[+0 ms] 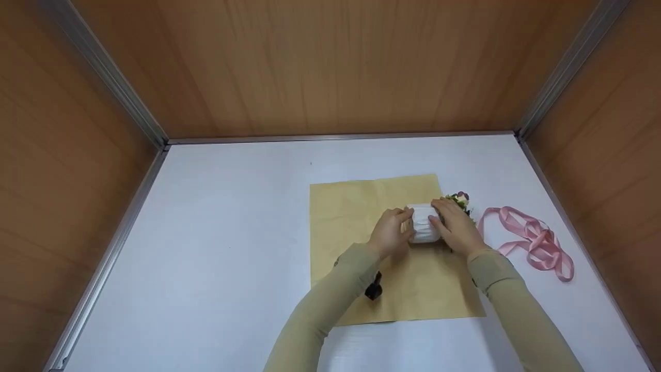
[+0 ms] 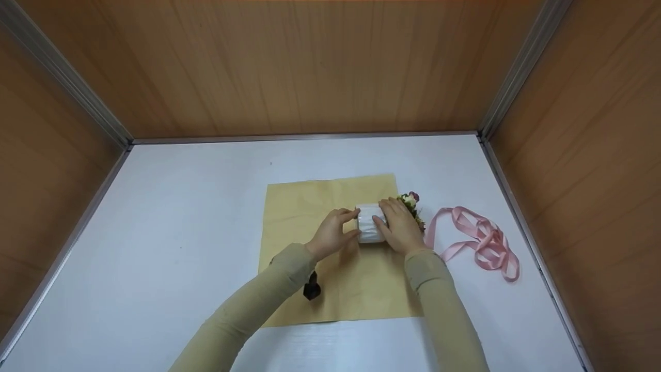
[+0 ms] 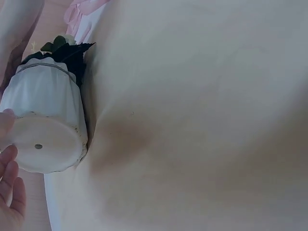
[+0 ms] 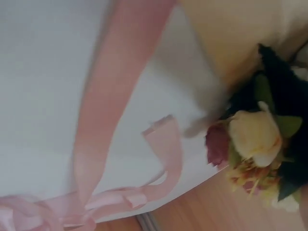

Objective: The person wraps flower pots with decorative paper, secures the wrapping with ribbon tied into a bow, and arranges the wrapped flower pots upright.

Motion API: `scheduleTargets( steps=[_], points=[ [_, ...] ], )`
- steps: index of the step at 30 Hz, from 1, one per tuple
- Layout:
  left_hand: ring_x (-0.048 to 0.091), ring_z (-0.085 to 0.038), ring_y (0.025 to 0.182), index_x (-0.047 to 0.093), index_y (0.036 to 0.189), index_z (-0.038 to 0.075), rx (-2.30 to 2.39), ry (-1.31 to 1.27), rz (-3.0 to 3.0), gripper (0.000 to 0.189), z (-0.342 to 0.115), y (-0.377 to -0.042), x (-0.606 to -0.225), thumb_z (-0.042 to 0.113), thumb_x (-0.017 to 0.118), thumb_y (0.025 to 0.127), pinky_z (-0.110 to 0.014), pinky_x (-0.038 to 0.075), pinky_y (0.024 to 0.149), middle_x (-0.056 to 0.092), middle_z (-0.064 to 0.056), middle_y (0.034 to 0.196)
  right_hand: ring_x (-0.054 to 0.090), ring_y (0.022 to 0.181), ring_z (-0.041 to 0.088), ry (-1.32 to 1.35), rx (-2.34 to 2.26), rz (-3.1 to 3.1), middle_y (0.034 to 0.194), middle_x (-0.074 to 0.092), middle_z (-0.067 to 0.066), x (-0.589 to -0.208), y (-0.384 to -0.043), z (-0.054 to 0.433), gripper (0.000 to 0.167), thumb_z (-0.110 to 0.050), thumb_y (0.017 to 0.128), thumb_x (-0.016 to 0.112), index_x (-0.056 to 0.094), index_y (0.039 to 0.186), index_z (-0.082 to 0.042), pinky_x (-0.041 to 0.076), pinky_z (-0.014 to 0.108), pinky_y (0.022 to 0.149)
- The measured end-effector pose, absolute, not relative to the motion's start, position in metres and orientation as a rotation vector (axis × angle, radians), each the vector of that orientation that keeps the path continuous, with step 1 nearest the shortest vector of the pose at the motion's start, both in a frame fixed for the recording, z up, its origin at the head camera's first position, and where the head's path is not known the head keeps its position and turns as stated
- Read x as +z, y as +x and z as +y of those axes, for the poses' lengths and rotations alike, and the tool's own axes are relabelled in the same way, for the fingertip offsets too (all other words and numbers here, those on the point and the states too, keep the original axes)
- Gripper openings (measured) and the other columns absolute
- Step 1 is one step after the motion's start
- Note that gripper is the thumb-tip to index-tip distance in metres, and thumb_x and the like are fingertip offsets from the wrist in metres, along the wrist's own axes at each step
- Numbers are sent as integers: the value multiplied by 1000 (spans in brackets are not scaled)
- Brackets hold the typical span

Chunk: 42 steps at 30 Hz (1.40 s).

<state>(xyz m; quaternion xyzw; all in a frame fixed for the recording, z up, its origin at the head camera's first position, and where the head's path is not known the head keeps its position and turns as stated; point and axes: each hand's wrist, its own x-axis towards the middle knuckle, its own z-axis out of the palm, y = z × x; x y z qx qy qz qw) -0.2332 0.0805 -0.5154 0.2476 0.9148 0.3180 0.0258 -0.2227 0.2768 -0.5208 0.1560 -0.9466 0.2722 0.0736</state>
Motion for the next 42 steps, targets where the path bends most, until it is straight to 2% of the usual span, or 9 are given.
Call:
scheduleTargets(
  steps=[4, 10, 16, 20, 33, 42],
  points=[
    [56, -20, 109, 53, 134, 8, 1014, 762, 2814, 49, 80, -233, -515, 17, 68, 88, -26, 47, 93, 62, -8, 120, 34, 134, 41, 383, 925, -2800, 140, 43, 25, -515, -229, 261, 48, -29, 102, 43, 46, 135, 4, 27, 54, 110],
    [57, -19, 108, 50, 137, 8, 1028, 782, 2782, 50, 81, -230, -514, 16, 66, 90, -26, 46, 93, 63, -6, 118, 47, 124, 40, 400, 787, -2773, 127, 56, 24, -521, -234, 246, 37, -20, 101, 44, 56, 125, 5, 30, 50, 109],
    [58, -18, 107, 53, 129, 4, 1034, 800, 2742, 40, 71, -231, -512, 15, 62, 92, -26, 47, 92, 64, -6, 113, 54, 116, 38, 407, 602, -2753, 119, 62, 22, -526, -236, 243, 34, -20, 100, 45, 61, 117, 4, 33, 48, 107],
    [56, -23, 110, 49, 133, 1, 1083, 674, 2735, 45, 53, -236, -506, 17, 60, 93, -31, 47, 93, 61, -11, 118, 54, 115, 38, 402, 581, -2756, 118, 62, 22, -526, -238, 243, 34, -19, 99, 45, 61, 117, 4, 34, 48, 107],
    [50, -34, 119, 44, 135, -5, 1208, 313, 2636, 46, -24, -252, -505, 19, 54, 96, -42, 44, 99, 51, -23, 128, 55, 112, 38, 445, 566, -2712, 114, 63, 22, -529, -237, 242, 31, -17, 99, 45, 62, 115, 4, 35, 49, 105],
    [41, -38, 126, 44, 134, -6, 1271, 10, 2619, 48, -67, -245, -508, 19, 54, 95, -47, 37, 104, 43, -28, 132, 55, 113, 38, 441, 561, -2747, 115, 62, 22, -528, -237, 240, 32, -17, 99, 44, 61, 116, 4, 34, 49, 105]
  ],
)
